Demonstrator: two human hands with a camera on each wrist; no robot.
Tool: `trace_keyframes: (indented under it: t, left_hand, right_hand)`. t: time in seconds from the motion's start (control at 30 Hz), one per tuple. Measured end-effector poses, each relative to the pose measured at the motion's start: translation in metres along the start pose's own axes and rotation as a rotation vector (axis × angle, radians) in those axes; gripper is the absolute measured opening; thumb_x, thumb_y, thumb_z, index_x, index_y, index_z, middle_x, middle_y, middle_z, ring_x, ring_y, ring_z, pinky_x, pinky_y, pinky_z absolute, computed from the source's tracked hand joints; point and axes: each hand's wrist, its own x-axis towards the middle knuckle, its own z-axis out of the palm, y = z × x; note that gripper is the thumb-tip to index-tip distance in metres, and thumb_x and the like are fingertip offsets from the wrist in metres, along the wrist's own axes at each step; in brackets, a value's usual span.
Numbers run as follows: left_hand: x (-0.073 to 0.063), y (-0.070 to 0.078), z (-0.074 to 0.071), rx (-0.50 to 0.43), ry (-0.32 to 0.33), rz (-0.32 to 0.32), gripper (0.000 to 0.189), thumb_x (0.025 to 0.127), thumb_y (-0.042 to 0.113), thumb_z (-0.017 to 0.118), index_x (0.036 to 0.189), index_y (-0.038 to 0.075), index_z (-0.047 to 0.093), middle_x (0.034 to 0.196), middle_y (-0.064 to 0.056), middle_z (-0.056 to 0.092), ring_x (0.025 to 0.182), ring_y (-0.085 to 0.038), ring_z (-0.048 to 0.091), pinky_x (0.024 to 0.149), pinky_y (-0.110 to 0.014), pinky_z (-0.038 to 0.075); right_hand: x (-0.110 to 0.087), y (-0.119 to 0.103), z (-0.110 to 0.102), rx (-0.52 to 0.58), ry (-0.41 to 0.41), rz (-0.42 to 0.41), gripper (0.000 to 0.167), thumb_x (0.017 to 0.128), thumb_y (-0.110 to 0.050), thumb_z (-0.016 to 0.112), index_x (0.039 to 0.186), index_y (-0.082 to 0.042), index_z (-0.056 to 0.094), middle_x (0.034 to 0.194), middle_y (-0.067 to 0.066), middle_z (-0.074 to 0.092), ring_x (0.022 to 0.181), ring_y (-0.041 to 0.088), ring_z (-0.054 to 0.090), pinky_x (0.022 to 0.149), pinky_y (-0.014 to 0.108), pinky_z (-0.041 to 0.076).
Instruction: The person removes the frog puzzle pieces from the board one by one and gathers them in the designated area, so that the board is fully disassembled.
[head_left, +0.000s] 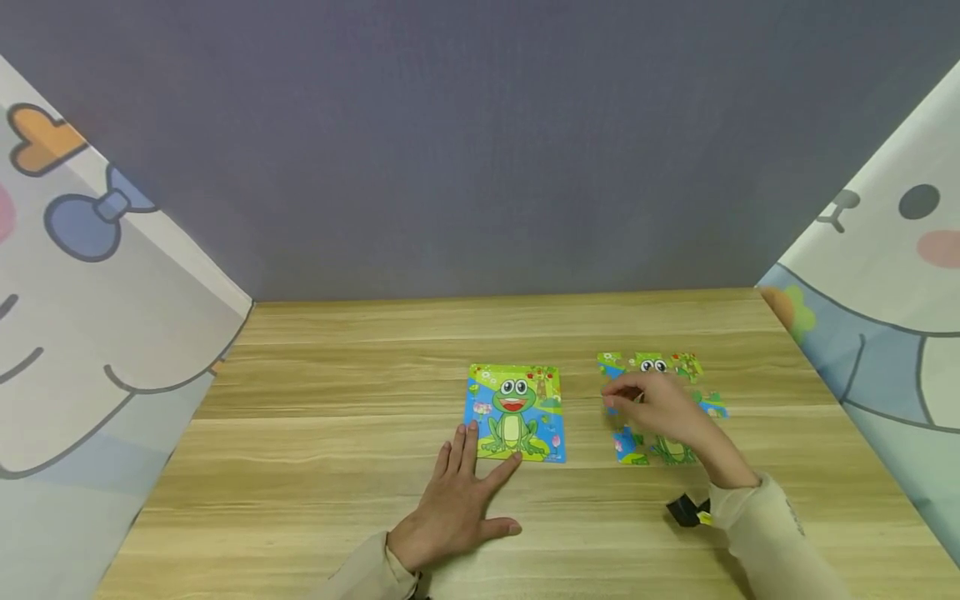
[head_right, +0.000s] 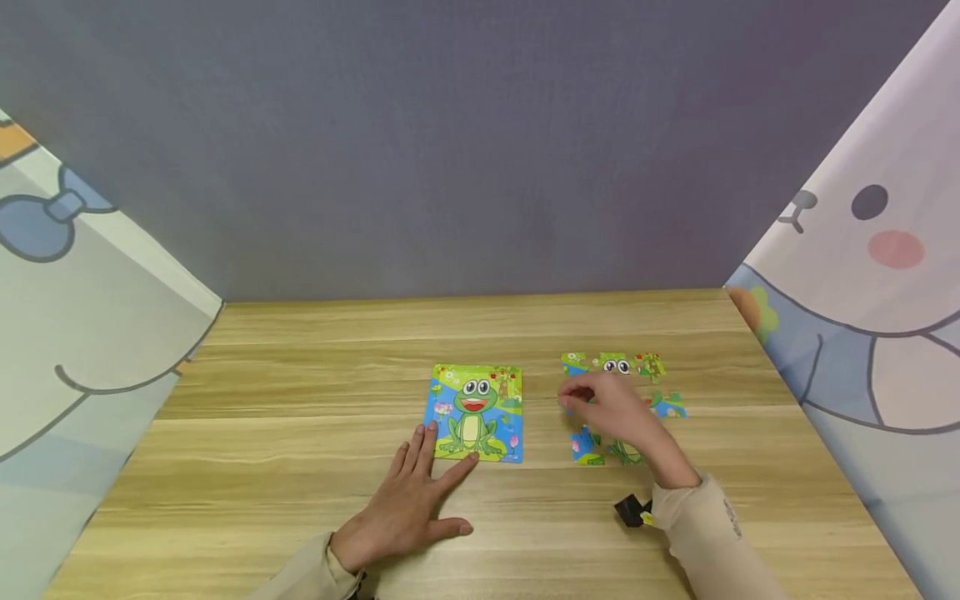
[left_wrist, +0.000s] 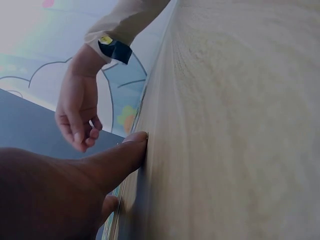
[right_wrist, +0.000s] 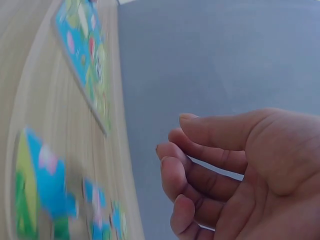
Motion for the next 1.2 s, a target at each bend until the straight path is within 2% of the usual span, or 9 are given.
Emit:
trace_keyframes:
  t: [0.23,0.43,0.7,0.87,1.0,1.1,1.2]
  left_hand:
    - [0.0,0.0,0.0,0.0,-0.003,-0.002,0.08,0.086,0.067,0.063,0.155,0.037,0.037,0.161,-0.039,0.01,0.152,-0.054,0.012,0.117,-0.066,0.025]
    - [0.0,-0.001,-0.001,0.008,-0.01,-0.01,0.08,0.085,0.068,0.062,0.155,0.037,0.036,0.161,-0.039,0.009,0.152,-0.053,0.011,0.118,-0.065,0.025]
    - [0.0,0.0,-0.003,0.005,-0.024,-0.003,0.08,0.086,0.068,0.061,0.155,0.037,0.036,0.161,-0.039,0.008,0.152,-0.054,0.01,0.117,-0.066,0.025]
    - [0.0,0.0,-0.002,0.018,-0.023,0.001,0.08,0.086,0.068,0.062,0.155,0.036,0.036,0.161,-0.04,0.009,0.152,-0.055,0.012,0.117,-0.066,0.026]
    - [0.0,-0.001,-0.002,0.021,-0.02,0.001,0.08,0.086,0.068,0.062,0.155,0.037,0.036,0.161,-0.04,0.01,0.151,-0.054,0.013,0.117,-0.066,0.027]
    - [0.001,-0.001,-0.001,0.024,-0.016,0.001,0.08,0.086,0.069,0.061,0.155,0.038,0.036,0.161,-0.04,0.011,0.151,-0.054,0.013,0.116,-0.066,0.027]
    - [0.001,-0.001,-0.001,0.03,-0.016,0.002,0.08,0.086,0.069,0.061,0.155,0.038,0.036,0.161,-0.039,0.012,0.151,-0.054,0.014,0.116,-0.066,0.028]
  right_hand:
    - [0.018,-0.022,0.012,0.039,-0.021,-0.019,0.013,0.093,-0.011,0.069,0.103,-0.005,0.076,0.09,0.001,0.074,0.078,0.004,0.061,0.067,0.023,0.05]
    - [0.03,-0.035,0.03,0.114,-0.084,-0.053,0.017,0.095,-0.012,0.068,0.107,-0.003,0.074,0.1,0.007,0.075,0.083,0.012,0.064,0.069,0.023,0.052]
    - [0.037,-0.047,0.062,0.105,-0.13,-0.067,0.029,0.092,-0.015,0.072,0.117,-0.001,0.07,0.113,0.013,0.07,0.078,0.009,0.057,0.066,0.021,0.048]
    - [0.037,-0.052,0.076,0.022,-0.128,-0.057,0.037,0.091,-0.02,0.074,0.123,-0.002,0.067,0.117,0.013,0.065,0.076,0.009,0.053,0.066,0.024,0.048]
    - [0.037,-0.055,0.084,-0.074,-0.136,-0.03,0.047,0.089,-0.026,0.077,0.129,-0.004,0.065,0.125,0.012,0.063,0.095,0.018,0.062,0.08,0.036,0.055]
    - [0.036,-0.056,0.087,-0.107,-0.164,-0.003,0.053,0.088,-0.029,0.078,0.132,-0.004,0.063,0.128,0.013,0.061,0.105,0.024,0.064,0.087,0.044,0.056]
    - [0.035,-0.056,0.088,-0.135,-0.183,-0.007,0.055,0.087,-0.029,0.078,0.133,-0.003,0.063,0.126,0.012,0.06,0.098,0.02,0.063,0.084,0.042,0.056]
